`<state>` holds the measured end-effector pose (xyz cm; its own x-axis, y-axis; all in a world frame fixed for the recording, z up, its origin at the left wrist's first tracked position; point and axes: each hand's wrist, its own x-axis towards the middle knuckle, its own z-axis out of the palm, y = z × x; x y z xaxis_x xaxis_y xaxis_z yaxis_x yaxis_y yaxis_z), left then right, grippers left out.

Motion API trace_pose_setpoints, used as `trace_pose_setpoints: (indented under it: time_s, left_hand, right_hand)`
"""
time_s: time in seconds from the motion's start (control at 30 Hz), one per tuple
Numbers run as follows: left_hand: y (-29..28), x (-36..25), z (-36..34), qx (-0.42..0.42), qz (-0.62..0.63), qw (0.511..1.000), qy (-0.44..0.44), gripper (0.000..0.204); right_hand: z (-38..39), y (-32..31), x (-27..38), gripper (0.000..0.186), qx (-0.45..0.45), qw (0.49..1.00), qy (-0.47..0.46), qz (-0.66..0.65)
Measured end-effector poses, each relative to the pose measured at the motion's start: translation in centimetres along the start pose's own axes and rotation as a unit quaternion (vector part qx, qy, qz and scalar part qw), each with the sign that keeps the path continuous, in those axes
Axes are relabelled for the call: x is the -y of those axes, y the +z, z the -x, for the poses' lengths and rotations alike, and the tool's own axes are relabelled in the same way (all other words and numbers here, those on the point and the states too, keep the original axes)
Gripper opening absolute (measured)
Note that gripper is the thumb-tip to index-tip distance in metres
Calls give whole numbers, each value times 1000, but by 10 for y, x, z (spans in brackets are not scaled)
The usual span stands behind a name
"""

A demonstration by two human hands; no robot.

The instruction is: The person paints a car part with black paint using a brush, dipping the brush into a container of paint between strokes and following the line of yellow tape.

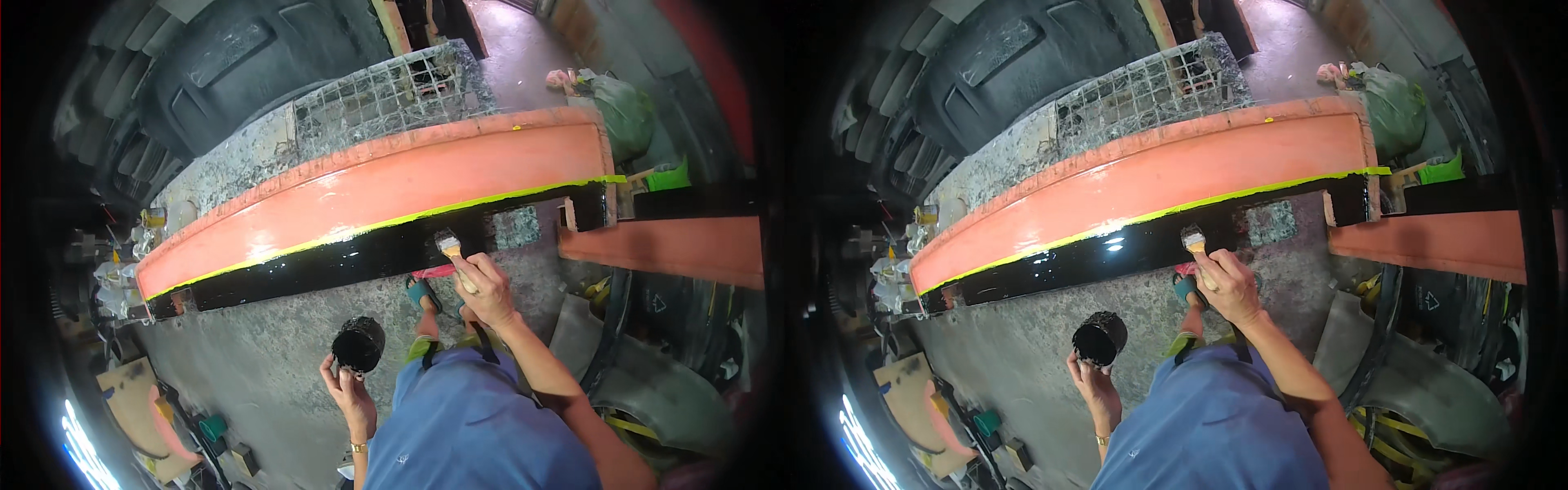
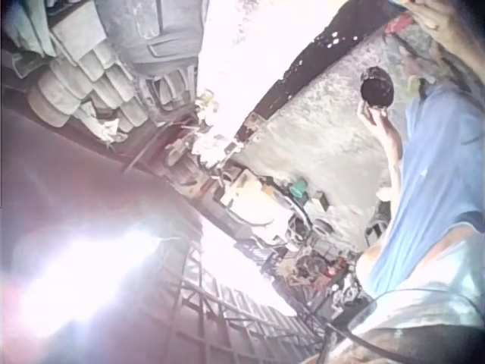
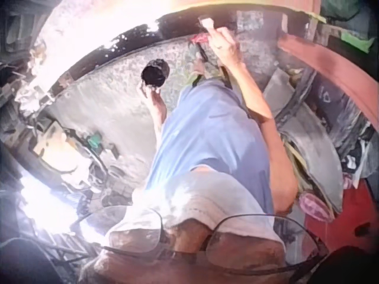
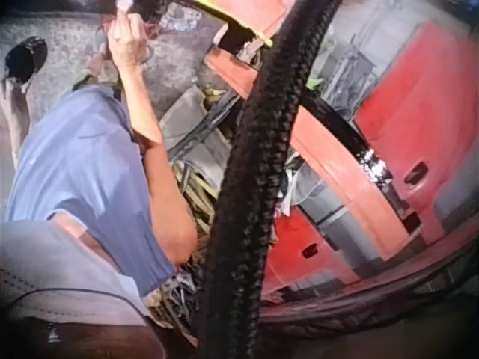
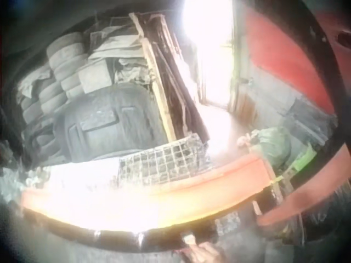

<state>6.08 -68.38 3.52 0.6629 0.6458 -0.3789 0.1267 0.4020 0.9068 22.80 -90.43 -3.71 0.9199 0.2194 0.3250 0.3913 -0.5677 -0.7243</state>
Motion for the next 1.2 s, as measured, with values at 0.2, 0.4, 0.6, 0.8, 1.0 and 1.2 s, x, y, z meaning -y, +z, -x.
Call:
trace_pose_setpoints:
  time_s: [0.2,0.4,0.6,0.8,1.0,1.2]
  left_hand:
    - [2,-6,-31,59,-43,997,-18,56]
    - [18,-13,-68,98,-23,995,-23,61]
    - [17,-15,-85,90,-19,995,-40,66]
    - [23,-15,-94,96,-27,995,-26,66]
    - [28,-15,-96,77,-43,996,-32,66]
    - [35,-17,-96,73,-41,996,-35,67]
  right_hand:
    - [-17,25,3,40,6,1000,-13,21]
    - [12,20,7,36,63,998,7,21]
    - [21,-22,28,28,52,986,144,-67]
    - [-25,-14,-9,25,-65,858,402,-313]
    - [-61,20,-26,23,-64,795,443,-409]
    - [-59,28,-46,24,-78,791,461,-393]
